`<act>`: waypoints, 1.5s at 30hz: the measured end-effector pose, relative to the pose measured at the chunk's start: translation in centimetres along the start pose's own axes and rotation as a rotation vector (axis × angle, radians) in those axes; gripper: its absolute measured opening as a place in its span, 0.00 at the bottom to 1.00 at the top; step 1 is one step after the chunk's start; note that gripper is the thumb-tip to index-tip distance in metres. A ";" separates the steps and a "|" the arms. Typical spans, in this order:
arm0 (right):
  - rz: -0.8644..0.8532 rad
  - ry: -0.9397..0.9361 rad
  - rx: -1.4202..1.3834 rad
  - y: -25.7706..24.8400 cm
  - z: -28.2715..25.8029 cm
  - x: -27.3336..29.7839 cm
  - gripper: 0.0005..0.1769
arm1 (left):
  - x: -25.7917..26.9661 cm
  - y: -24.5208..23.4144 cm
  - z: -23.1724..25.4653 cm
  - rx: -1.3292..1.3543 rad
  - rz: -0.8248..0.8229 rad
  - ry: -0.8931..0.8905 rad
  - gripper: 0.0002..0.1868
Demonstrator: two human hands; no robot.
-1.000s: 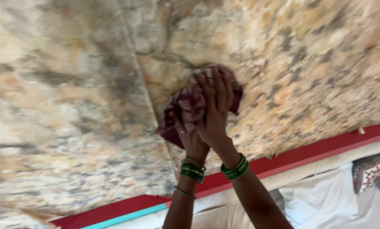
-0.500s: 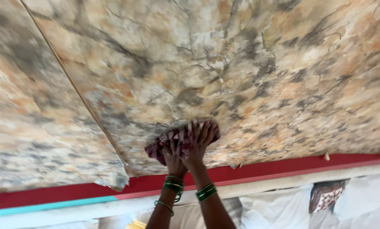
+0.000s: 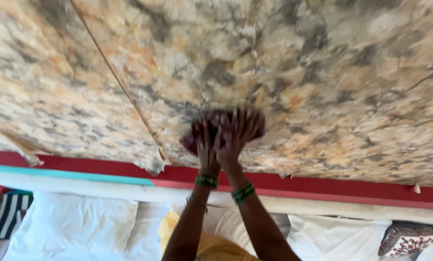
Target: The person wipes a textured ceiling with a maroon cloth using both hands. The camera is positioned looking upwards, capturing the repetitive wiping motion across the ceiling surface.
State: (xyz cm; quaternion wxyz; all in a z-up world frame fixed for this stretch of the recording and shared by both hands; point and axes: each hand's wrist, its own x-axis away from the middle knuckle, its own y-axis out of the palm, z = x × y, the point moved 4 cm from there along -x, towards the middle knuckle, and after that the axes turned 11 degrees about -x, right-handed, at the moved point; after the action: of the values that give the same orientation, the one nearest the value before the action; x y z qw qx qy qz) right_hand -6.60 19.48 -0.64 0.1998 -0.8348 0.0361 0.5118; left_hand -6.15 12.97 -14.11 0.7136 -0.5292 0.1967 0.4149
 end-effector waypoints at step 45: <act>0.042 0.074 -0.163 1.9 3.0 1.7 0.48 | 0.9 1.1 -1.9 0.101 0.001 0.101 0.33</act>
State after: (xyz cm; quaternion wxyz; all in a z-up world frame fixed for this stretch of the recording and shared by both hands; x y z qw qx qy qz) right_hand -8.84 19.09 -3.90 0.1190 -0.8656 0.0192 0.4860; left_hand -6.25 11.69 -16.13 0.7283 -0.5126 0.2536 0.3774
